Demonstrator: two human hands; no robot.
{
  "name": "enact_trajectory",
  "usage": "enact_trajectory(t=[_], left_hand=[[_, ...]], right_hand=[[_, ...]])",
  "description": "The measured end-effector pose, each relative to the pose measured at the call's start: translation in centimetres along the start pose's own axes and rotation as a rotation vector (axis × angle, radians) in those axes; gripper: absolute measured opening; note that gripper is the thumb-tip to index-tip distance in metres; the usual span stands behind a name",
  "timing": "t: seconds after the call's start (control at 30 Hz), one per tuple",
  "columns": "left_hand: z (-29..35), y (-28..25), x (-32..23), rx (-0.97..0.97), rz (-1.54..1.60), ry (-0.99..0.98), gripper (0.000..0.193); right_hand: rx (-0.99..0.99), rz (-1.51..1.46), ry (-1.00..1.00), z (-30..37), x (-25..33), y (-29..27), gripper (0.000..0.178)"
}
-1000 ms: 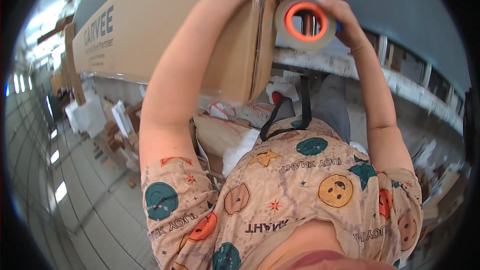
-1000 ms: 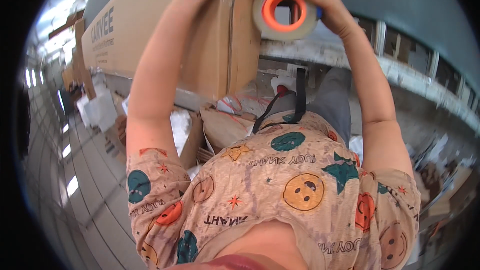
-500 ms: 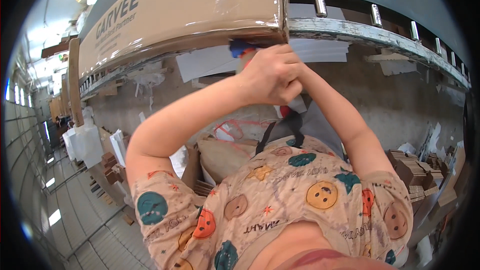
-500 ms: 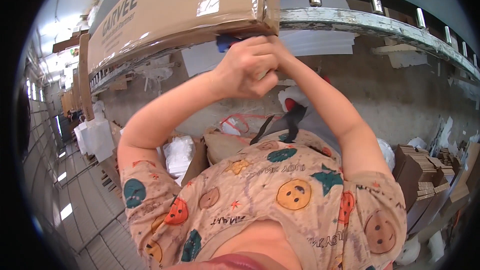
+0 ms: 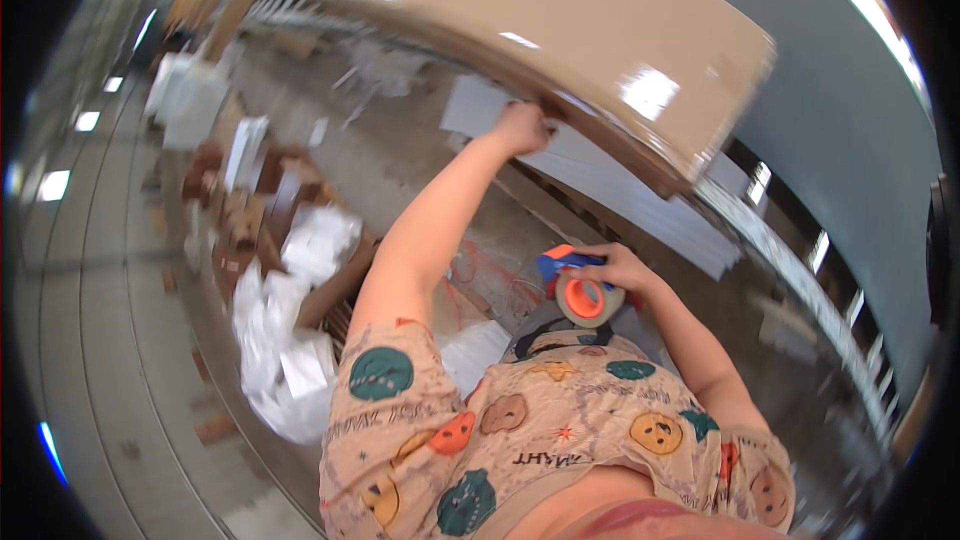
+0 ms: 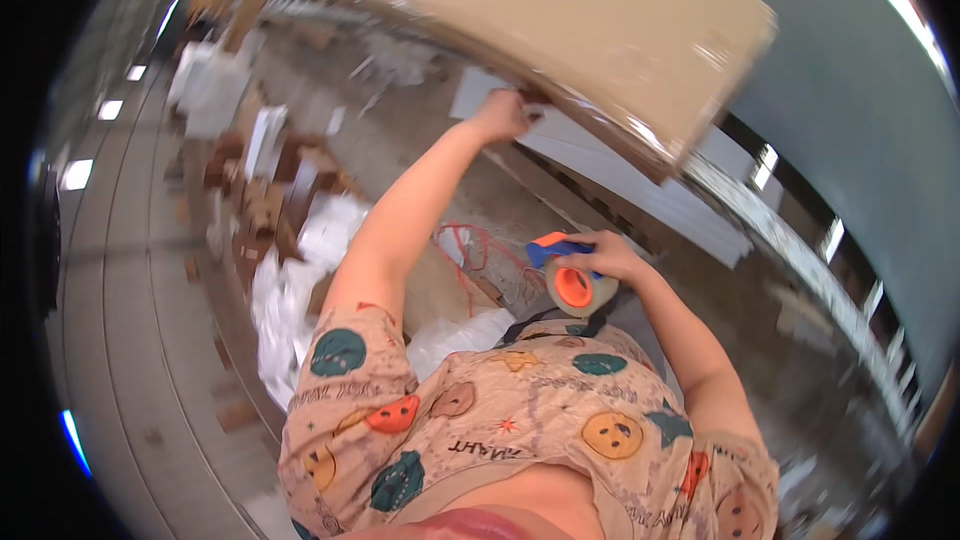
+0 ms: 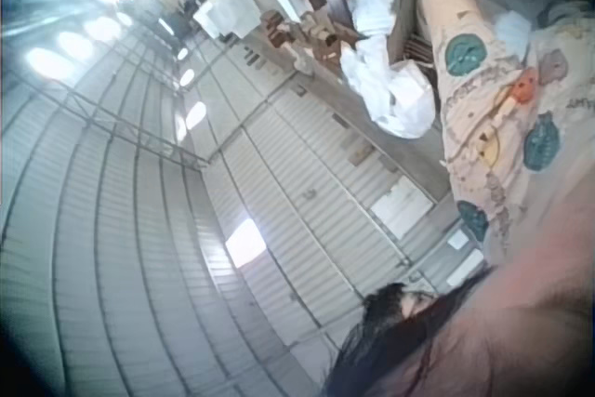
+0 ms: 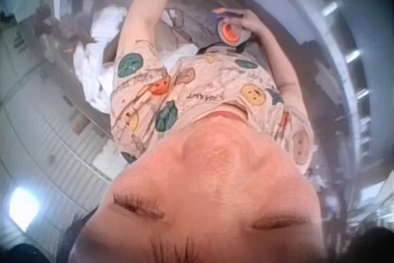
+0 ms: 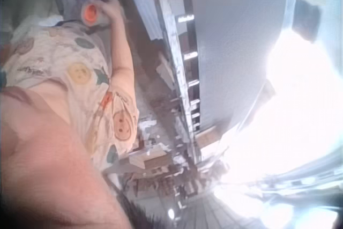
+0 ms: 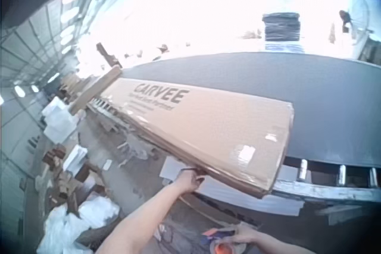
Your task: The person packs items by placing foam padding inside cardboard boxes, folding the box flaps closed, and sealing the boxes with packing tape using a tape dispenser.
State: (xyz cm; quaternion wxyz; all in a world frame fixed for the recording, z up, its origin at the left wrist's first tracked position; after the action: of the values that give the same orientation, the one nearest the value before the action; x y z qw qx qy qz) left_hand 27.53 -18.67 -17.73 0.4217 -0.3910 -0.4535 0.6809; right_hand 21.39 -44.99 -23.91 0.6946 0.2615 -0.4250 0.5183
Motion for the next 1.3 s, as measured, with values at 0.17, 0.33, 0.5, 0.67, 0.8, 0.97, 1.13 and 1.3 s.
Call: enact_trajectory(t=[0.17, 0.33, 0.5, 0.67, 0.8, 0.97, 1.13, 1.3], left_hand=[[8.8, -6.0, 20.1, -0.9, 0.488, -0.696, 0.032], [7.0, -5.2, 18.9, -1.244, 0.258, -0.016, 0.035], [3.3, -13.1, 13.5, -1.178, 0.188, 0.669, 0.06], [-6.0, -14.4, 18.9, -1.061, -0.006, 0.905, 0.068], [-6.1, -14.6, 20.9, -1.061, 0.047, 1.007, 0.073], [-6.4, -15.0, 22.3, -0.983, 0.015, 0.978, 0.069], [-7.7, -15.3, 23.6, -1.035, 0.028, 1.091, 0.061], [-10.9, -19.8, 38.6, -1.207, 0.021, 1.226, 0.049]], right_hand=[[-0.035, -0.065, -0.06, -1.9, 8.9, 0.3, 0.069], [-0.192, -0.13, -0.376, -3.9, 20.9, -2.2, 0.065], [-0.729, -0.796, -0.46, -11.1, 29.9, -5.8, 0.045], [-0.895, -0.549, -0.492, -21.1, 35.4, -9.8, 0.05], [-1.183, 0.141, -0.174, -19.6, 35.1, -11.6, 0.071], [-1.184, 0.117, -0.12, -19.5, 35.7, -8.6, 0.053], [-1.14, 0.294, 0.15, -22.3, 41.1, -7.4, 0.061], [-1.217, 0.202, 0.126, -26.2, 40.3, -8.7, 0.053]])
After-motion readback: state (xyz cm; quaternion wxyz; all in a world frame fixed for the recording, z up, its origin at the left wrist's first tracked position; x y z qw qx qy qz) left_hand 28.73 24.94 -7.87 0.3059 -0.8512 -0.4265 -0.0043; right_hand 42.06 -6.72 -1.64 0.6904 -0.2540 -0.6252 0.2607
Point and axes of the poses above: each hand's wrist, its own z-axis away from the middle knuckle, its own y-axis out of the palm, x = y × z, the point moved 5 cm from there along -z, towards the middle knuckle, and after that the axes turned 9 degrees about -x, right-handed, at the moved point
